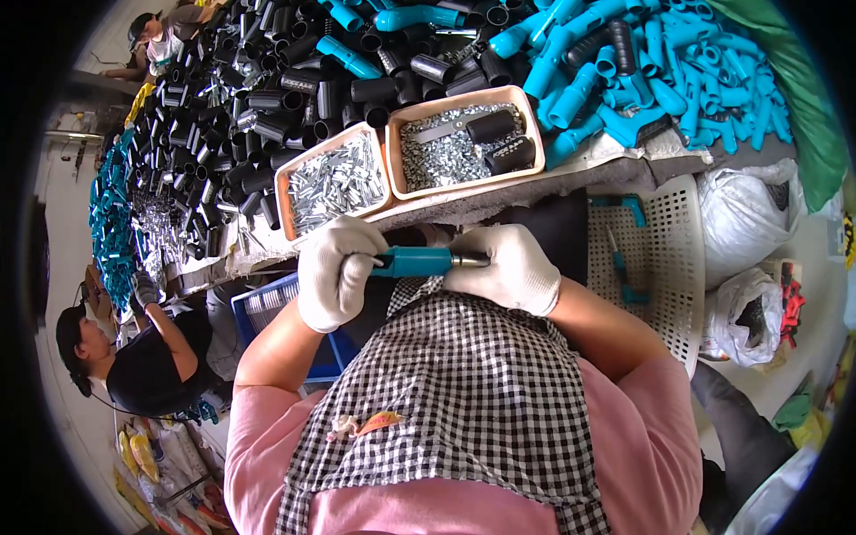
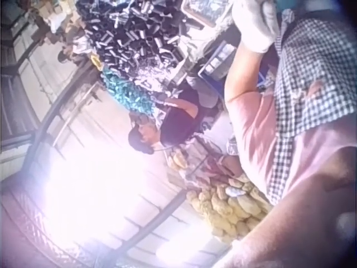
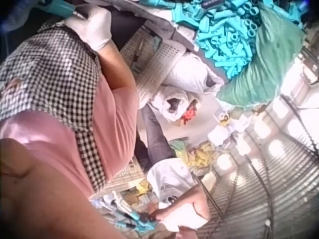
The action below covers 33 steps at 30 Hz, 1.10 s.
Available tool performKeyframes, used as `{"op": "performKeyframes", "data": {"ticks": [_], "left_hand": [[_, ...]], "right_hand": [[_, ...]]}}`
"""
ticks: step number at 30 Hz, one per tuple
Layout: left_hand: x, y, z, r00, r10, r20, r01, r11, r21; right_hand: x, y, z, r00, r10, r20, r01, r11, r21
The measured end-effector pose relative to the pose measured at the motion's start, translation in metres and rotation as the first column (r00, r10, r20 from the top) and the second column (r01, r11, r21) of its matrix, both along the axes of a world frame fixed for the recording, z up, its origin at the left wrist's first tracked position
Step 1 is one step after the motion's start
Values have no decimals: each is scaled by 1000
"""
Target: Assemble hardware components by inserting metal pins into plastic handles at a workbench.
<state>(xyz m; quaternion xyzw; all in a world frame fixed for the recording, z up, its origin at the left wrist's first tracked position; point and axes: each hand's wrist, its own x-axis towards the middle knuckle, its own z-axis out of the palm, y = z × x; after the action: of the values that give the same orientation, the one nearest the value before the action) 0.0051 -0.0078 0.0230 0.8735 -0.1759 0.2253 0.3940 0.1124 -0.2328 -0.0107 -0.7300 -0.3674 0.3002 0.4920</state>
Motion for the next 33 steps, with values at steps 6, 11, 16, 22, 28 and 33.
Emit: {"op": "performKeyframes", "data": {"ticks": [6,11,16,22,28,33], "left_hand": [[-10,-3,-10,997,74,25,-71,992,-100],[-7,-16,4,996,80,29,-79,996,-28],[-15,-26,-18,988,126,-90,-133,988,-81],[-19,-23,-27,996,41,-78,-60,963,-262],[-12,-11,-26,999,-30,-45,28,998,-51],[-13,-16,-22,999,43,-13,-39,967,250]], "right_hand": [[-9,-2,15,997,30,78,-31,999,19],[-17,9,0,982,187,18,-184,978,-102],[-25,18,5,985,64,158,-79,993,91],[-25,21,7,950,121,287,-125,992,-3],[-20,19,0,930,127,346,-133,991,-8],[-20,21,-7,915,144,377,-125,989,-75]]}}
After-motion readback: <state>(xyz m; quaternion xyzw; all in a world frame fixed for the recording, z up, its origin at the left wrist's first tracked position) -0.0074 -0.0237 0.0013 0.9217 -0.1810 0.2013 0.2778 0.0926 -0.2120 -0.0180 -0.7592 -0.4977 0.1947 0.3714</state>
